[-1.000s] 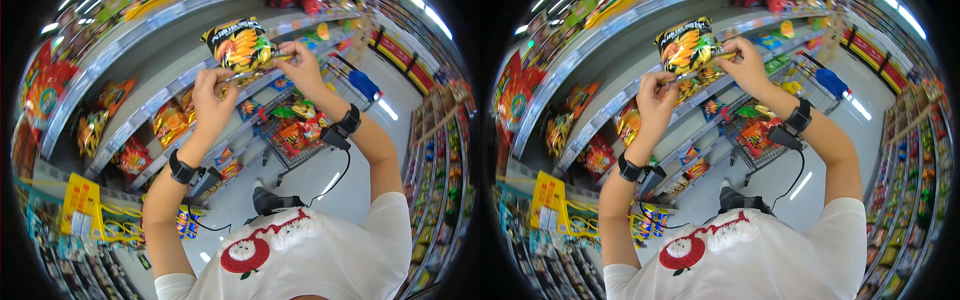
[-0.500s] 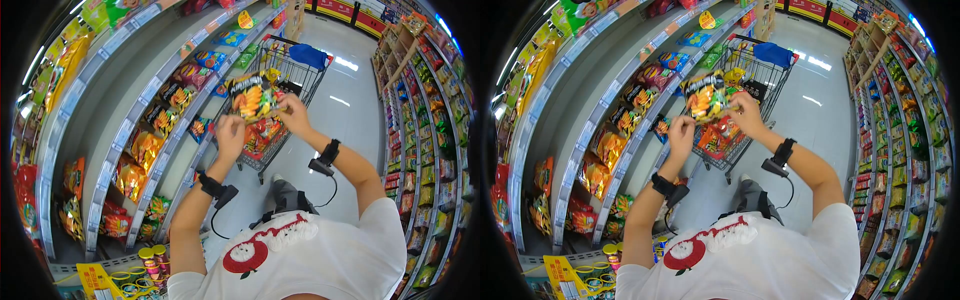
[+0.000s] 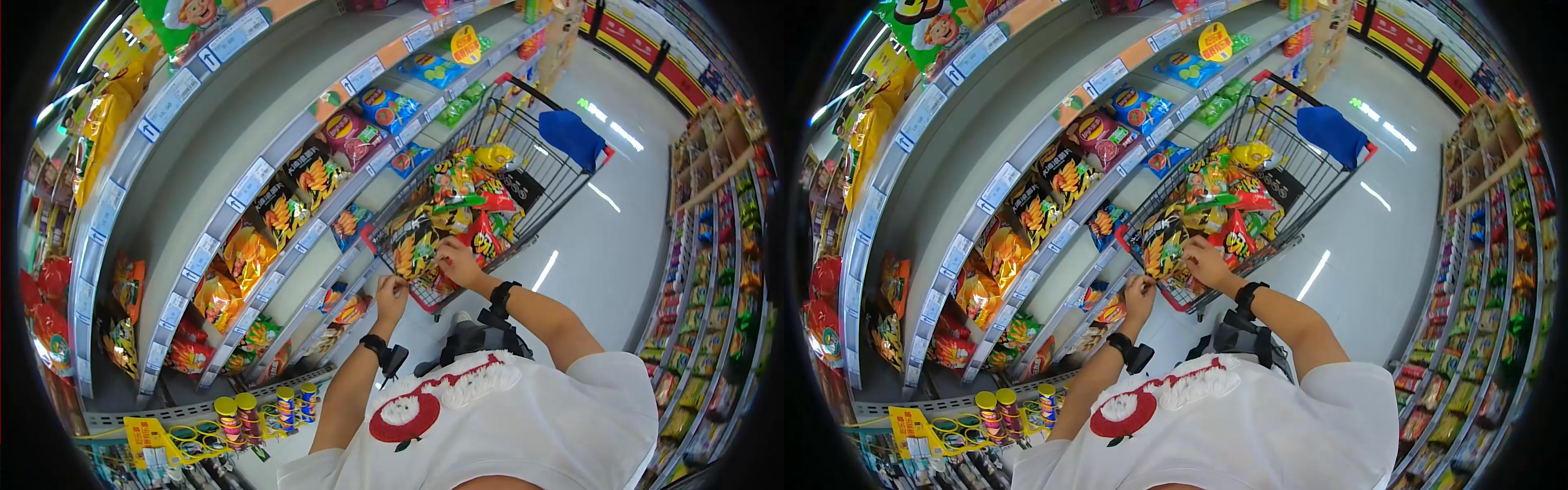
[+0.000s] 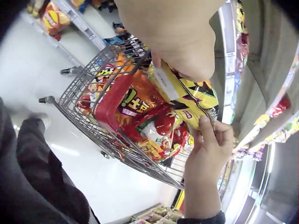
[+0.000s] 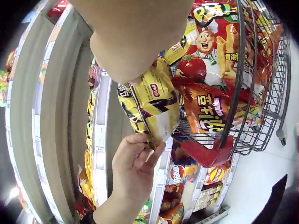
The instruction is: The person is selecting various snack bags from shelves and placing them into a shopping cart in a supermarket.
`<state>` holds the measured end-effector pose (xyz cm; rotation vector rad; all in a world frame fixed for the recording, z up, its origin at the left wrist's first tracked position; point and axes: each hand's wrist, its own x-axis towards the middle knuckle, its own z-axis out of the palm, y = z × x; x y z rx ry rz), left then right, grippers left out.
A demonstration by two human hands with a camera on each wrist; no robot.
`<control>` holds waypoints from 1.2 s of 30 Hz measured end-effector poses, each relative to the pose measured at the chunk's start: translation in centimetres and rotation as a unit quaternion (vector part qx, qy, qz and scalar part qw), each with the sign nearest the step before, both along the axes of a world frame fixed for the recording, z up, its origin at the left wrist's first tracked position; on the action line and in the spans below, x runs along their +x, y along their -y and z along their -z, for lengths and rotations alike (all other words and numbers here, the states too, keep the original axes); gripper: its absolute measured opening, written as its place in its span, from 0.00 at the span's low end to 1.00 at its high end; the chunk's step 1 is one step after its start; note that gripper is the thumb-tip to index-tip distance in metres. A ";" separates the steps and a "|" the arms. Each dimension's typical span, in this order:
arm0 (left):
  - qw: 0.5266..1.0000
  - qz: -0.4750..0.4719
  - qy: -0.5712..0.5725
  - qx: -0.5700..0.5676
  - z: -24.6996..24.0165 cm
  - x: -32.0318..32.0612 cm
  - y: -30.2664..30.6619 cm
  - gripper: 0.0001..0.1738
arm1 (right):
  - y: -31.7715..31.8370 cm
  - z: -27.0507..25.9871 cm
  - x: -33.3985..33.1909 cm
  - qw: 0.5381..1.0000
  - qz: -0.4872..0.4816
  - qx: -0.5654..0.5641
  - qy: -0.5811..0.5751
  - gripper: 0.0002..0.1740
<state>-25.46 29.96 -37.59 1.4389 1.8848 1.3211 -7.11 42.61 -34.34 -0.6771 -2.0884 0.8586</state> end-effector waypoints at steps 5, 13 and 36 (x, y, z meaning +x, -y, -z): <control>0.998 -0.015 0.009 -0.062 2.7 1.7 0.4 0.08 | -1.6 1.1 0.2 0.996 -0.064 0.005 0.061 0.12; 0.993 -0.012 -0.018 -0.116 4.5 1.6 -0.2 0.10 | -1.8 2.5 0.6 0.997 0.001 0.037 0.070 0.22; 0.957 -0.172 -0.162 0.169 -24.4 -18.2 14.7 0.10 | 11.7 -25.9 -30.2 0.889 -0.346 0.214 -0.210 0.12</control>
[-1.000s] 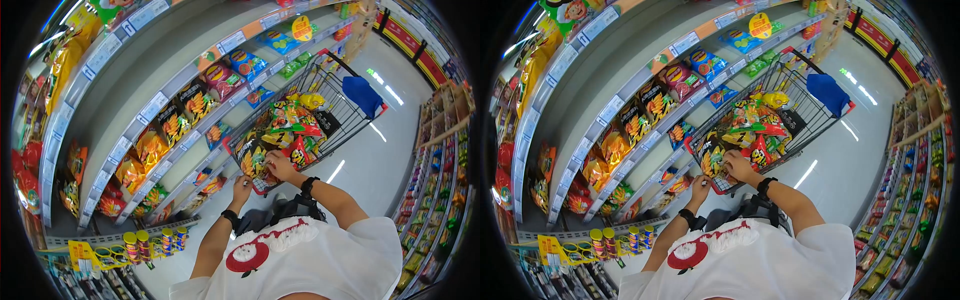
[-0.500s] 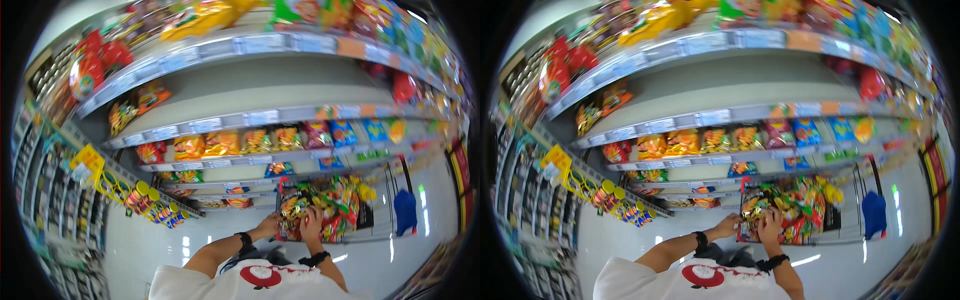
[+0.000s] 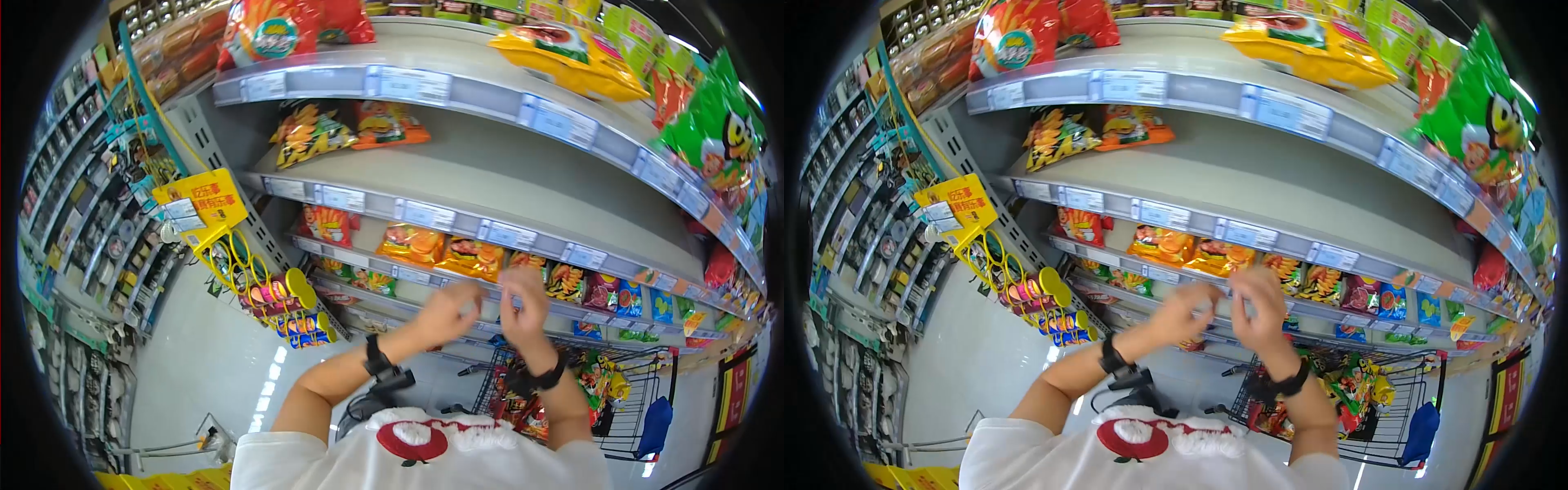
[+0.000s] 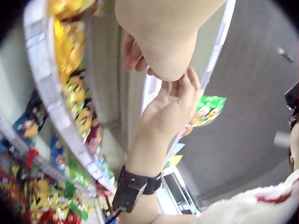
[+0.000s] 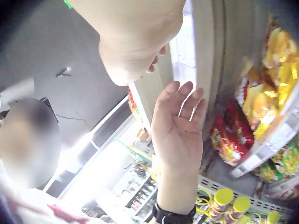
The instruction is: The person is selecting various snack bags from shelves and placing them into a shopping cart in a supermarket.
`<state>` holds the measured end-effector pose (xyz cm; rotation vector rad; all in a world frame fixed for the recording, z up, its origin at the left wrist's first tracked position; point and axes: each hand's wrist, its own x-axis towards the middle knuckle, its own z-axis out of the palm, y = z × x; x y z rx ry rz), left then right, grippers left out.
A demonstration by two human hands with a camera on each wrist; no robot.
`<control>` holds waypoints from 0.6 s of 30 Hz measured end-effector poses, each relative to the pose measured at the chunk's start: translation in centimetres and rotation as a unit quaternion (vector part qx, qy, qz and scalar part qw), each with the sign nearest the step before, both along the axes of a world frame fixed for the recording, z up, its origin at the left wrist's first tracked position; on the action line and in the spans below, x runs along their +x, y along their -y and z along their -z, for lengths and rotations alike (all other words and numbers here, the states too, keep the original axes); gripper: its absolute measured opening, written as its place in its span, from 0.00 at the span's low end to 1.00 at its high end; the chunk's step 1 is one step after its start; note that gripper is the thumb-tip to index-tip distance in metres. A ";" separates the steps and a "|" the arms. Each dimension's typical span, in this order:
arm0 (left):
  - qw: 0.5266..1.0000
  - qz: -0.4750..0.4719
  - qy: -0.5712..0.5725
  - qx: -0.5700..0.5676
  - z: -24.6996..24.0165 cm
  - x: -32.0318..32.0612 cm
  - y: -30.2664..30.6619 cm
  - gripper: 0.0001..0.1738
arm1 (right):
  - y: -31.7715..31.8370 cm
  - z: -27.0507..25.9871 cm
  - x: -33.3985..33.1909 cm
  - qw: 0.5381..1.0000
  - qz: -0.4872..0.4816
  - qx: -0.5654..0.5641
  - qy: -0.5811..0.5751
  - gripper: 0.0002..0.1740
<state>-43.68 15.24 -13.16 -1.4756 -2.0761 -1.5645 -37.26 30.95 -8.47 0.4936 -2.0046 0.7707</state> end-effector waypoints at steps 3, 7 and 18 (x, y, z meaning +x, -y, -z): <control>0.976 -0.199 -0.071 0.059 -6.6 -6.0 6.8 0.15 | 4.2 -5.6 -6.3 0.991 -0.055 -0.050 0.110 0.10; 0.905 -0.359 -0.180 0.140 -11.3 -13.8 14.5 0.23 | 9.2 -7.7 -15.8 0.972 -0.155 -0.065 0.164 0.16; 0.821 -0.544 -0.032 -0.169 -10.2 -21.0 19.4 0.51 | 18.2 -11.1 -29.0 0.938 0.086 0.201 0.271 0.41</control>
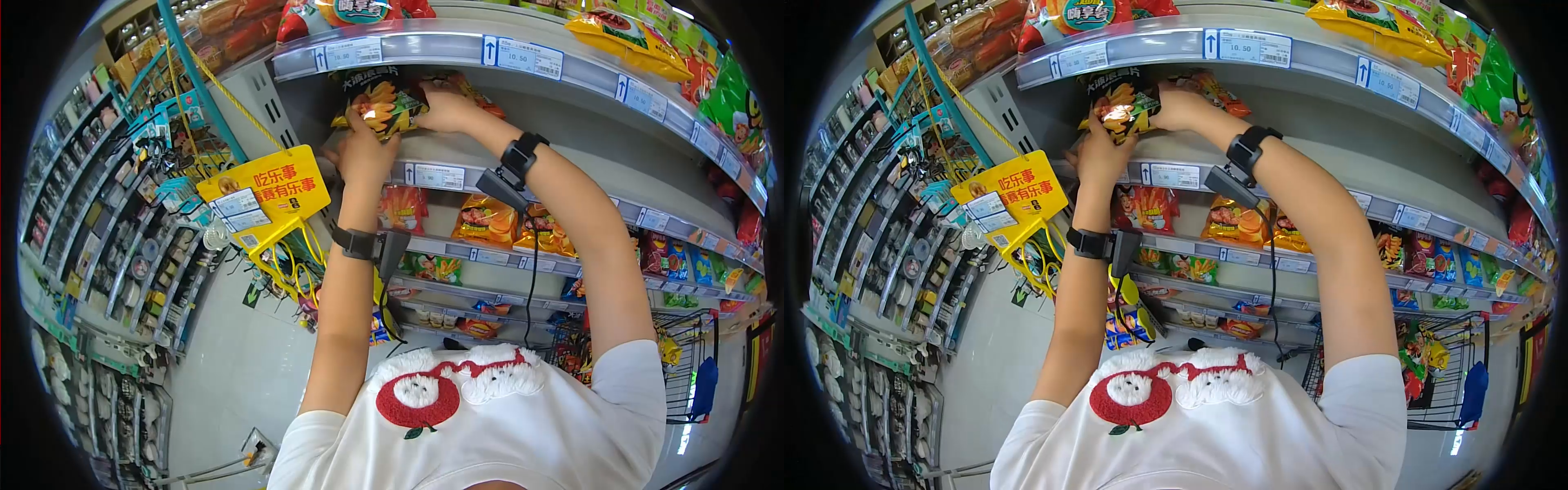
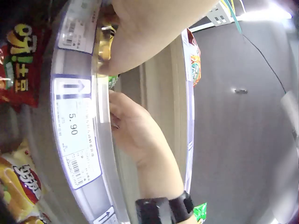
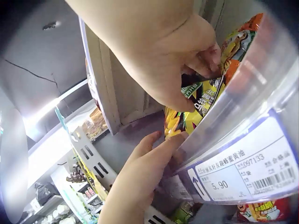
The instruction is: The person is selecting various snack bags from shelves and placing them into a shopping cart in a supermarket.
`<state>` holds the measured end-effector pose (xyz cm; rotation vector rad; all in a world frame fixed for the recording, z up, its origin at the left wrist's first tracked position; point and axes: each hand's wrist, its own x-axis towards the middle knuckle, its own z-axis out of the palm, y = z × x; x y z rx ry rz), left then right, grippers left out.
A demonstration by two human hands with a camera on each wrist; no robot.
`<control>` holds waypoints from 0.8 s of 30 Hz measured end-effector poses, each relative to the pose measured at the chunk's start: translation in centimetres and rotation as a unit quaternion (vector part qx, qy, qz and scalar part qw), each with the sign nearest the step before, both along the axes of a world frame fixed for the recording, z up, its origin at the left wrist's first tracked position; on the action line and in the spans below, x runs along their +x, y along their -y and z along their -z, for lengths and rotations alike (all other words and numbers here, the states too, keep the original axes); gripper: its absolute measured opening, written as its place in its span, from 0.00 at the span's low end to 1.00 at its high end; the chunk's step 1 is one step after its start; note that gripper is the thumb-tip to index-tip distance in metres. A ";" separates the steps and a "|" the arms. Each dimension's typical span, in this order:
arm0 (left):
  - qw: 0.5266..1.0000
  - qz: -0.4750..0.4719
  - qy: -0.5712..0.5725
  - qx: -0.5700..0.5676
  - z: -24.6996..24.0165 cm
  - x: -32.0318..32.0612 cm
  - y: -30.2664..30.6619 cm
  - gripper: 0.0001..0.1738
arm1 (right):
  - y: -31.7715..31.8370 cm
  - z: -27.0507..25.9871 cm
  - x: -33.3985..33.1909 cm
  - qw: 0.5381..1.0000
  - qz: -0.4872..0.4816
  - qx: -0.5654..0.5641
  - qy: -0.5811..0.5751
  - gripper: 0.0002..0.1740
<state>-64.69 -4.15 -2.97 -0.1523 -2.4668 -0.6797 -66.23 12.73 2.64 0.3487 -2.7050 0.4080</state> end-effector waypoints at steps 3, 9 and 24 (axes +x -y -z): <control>1.000 0.016 0.001 0.012 -0.4 0.2 -0.1 0.50 | 0.1 0.5 -1.1 0.998 -0.060 -0.005 0.029 0.35; 0.980 0.096 -0.140 0.101 0.4 -0.7 -1.5 0.40 | -1.2 0.1 0.7 0.995 -0.079 -0.054 -0.003 0.35; 0.933 0.329 -0.143 0.024 -3.9 15.6 -7.7 0.29 | -12.0 3.6 16.4 0.934 -0.029 -0.313 -0.170 0.35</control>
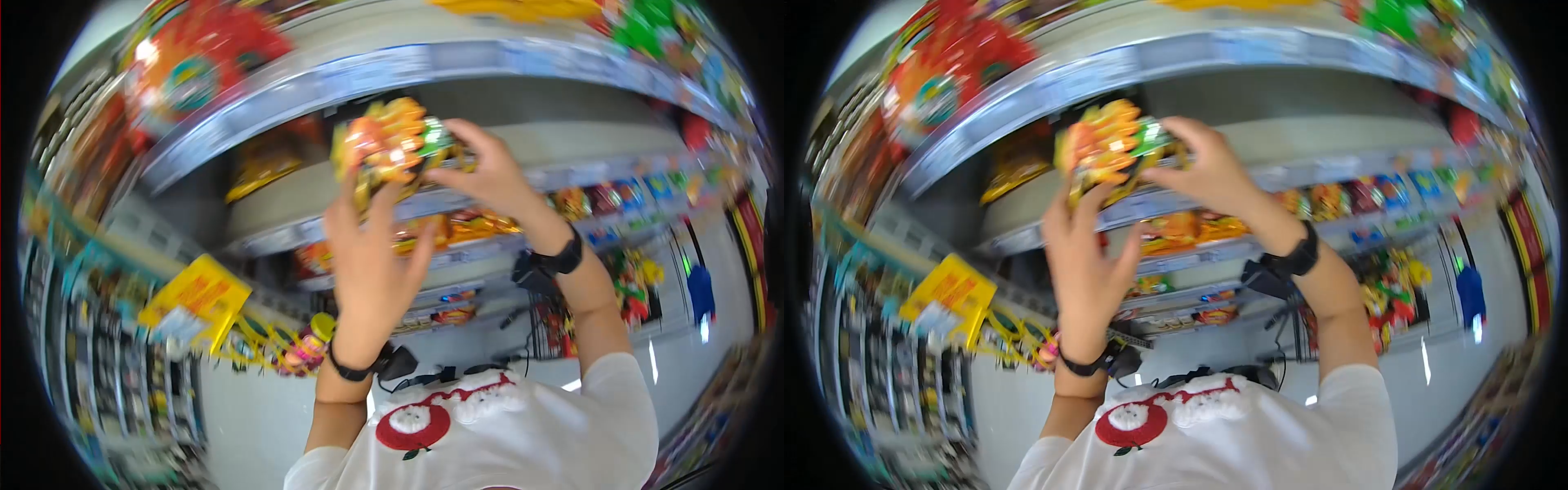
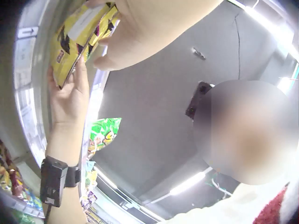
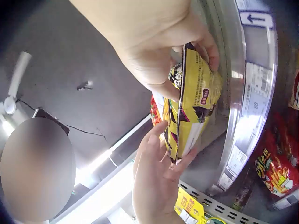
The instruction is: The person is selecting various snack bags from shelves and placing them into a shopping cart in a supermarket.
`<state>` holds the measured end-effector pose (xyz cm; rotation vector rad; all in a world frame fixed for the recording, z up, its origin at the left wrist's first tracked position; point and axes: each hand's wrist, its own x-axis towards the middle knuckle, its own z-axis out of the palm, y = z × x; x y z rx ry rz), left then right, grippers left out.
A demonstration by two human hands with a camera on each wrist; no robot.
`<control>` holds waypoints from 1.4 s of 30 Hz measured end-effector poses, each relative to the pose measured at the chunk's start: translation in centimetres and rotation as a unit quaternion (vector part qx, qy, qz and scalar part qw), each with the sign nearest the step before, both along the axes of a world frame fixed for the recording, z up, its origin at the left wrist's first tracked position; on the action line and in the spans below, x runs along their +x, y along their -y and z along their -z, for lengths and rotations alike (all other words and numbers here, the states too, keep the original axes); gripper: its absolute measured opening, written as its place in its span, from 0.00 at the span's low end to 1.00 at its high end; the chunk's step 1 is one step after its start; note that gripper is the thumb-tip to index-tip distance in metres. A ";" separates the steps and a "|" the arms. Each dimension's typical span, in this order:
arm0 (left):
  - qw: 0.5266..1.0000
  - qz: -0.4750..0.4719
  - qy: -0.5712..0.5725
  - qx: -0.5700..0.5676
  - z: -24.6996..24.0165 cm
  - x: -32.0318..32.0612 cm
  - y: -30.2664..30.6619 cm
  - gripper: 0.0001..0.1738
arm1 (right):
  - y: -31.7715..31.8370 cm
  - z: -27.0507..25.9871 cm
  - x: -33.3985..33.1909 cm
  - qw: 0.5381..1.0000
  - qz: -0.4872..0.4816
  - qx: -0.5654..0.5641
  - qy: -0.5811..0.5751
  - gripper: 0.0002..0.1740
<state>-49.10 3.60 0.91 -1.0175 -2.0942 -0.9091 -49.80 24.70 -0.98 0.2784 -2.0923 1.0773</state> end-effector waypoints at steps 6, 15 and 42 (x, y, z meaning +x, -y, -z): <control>0.967 0.096 -0.062 -0.227 -2.7 7.5 -1.0 0.36 | -3.6 1.2 10.3 0.999 0.014 0.033 -0.019 0.34; 0.803 0.491 -0.051 -0.334 -2.8 15.5 -17.4 0.37 | -14.1 7.2 32.9 0.967 0.223 -0.118 0.023 0.31; 0.667 0.639 0.209 -0.322 30.0 35.4 -55.5 0.09 | -25.0 37.1 53.1 0.719 0.434 -0.486 0.242 0.41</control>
